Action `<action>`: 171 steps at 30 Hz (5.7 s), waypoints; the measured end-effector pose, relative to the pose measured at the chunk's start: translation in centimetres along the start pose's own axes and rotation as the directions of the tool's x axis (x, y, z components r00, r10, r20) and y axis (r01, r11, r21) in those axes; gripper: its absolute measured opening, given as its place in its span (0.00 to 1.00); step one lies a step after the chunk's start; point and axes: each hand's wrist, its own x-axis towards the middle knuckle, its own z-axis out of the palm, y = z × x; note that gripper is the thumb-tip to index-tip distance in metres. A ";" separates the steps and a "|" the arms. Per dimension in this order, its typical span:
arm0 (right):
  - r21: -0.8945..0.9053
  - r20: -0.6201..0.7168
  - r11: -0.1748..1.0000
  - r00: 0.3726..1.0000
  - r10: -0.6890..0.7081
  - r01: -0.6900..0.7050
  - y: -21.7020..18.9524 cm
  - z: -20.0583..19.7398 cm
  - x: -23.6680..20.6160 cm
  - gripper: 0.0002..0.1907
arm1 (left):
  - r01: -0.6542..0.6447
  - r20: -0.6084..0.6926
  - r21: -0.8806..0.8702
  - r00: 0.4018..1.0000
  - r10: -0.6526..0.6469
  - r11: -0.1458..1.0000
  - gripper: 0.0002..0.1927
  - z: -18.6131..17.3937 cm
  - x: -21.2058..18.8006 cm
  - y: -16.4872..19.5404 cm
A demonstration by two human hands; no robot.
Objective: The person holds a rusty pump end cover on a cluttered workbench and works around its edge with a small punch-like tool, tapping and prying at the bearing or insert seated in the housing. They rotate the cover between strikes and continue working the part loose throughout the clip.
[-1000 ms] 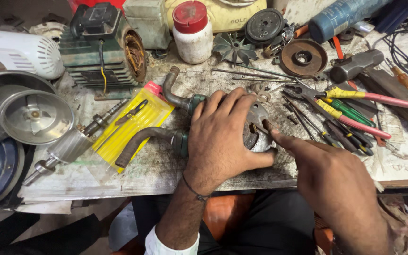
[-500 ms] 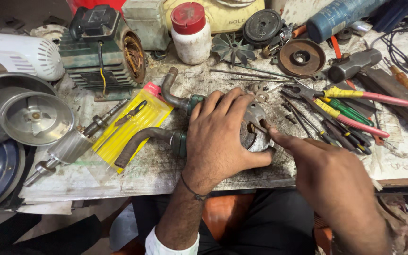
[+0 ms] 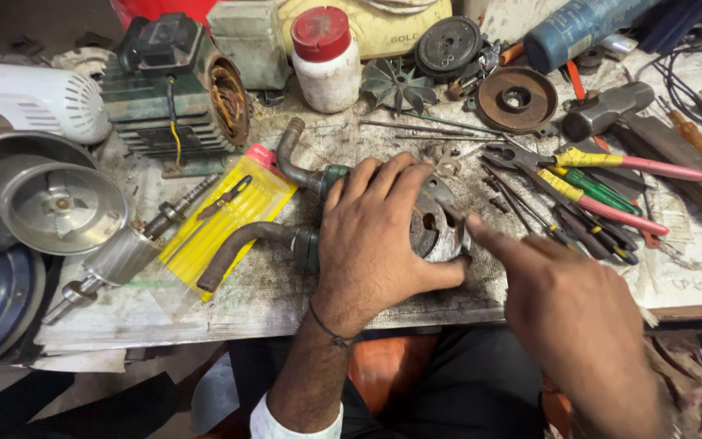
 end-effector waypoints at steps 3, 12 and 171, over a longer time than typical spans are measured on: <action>0.142 -0.060 0.985 0.994 -0.094 0.101 0.2 -0.2 0.0 0.29 | 0.041 0.048 -0.017 0.998 -0.040 0.999 0.49 0.0 0.0 0.0; 0.094 0.025 0.996 1.000 0.009 -0.011 -1.4 -1.8 0.7 0.27 | -0.010 -0.016 -0.005 1.000 0.010 1.000 0.50 0.1 0.0 0.0; 0.161 0.121 0.969 0.978 0.169 -0.187 -2.2 -2.6 4.5 0.08 | -0.006 0.207 -0.260 0.976 0.062 0.966 0.25 -2.2 3.7 -2.5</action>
